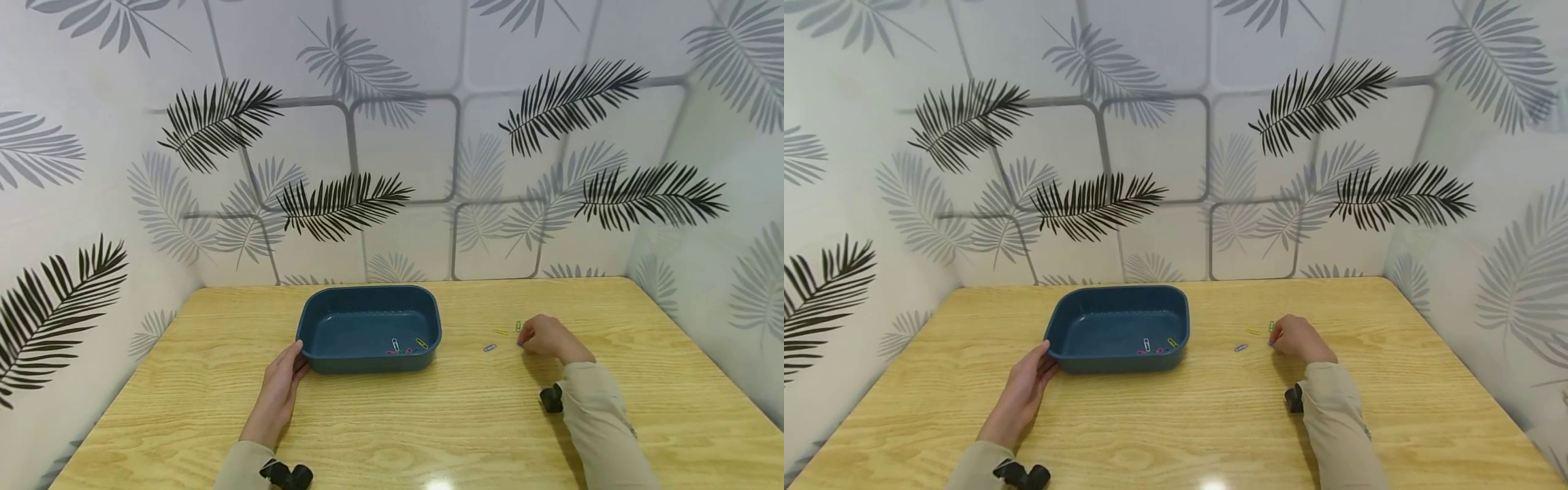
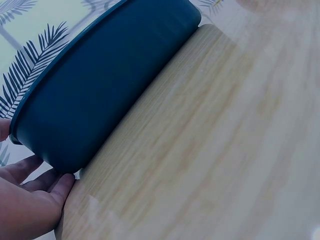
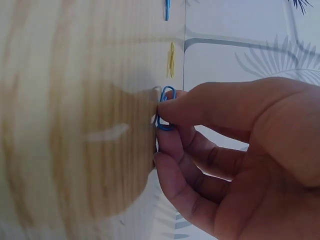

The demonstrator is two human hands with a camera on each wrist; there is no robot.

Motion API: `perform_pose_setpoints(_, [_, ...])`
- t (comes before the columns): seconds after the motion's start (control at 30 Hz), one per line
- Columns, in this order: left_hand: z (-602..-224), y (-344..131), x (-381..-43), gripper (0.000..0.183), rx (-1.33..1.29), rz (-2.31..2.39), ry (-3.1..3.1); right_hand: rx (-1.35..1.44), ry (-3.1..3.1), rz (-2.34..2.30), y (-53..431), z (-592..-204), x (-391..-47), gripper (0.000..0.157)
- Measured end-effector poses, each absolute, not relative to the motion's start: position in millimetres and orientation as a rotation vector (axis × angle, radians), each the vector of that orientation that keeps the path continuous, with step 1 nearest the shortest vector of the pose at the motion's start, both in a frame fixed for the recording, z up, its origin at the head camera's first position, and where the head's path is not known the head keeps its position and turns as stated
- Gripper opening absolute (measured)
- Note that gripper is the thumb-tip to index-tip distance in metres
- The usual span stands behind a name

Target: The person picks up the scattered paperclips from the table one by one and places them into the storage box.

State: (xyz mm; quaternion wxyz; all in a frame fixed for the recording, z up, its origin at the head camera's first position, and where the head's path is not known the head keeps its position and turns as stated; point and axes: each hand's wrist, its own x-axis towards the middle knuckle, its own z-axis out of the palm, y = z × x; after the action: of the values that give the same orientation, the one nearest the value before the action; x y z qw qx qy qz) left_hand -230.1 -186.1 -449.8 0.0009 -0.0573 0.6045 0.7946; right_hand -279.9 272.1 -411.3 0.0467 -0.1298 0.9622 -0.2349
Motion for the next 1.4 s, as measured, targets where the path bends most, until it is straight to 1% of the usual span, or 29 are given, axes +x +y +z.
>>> perform_pose_setpoints(0.5, [-447.6,-186.1,-229.7,0.057,-0.184,2.492,1.892,-0.413,2.895,-0.752,272.2,-413.6,-280.5,0.003])
perform_pose_setpoints(0.8, [-448.2,-186.2,-229.6,0.055,-0.180,2.489,1.904,-0.436,2.889,-0.751,272.9,-414.0,-280.3,0.007])
perform_pose_setpoints(1.27, [-449.7,-185.8,-230.6,0.055,-0.196,2.490,1.905,-0.462,2.900,-0.791,271.5,-412.1,-278.9,0.002])
perform_pose_setpoints(1.4, [-449.5,-186.4,-230.3,0.056,-0.194,2.496,1.895,-0.444,2.894,-0.853,268.0,-409.1,-279.0,0.005])
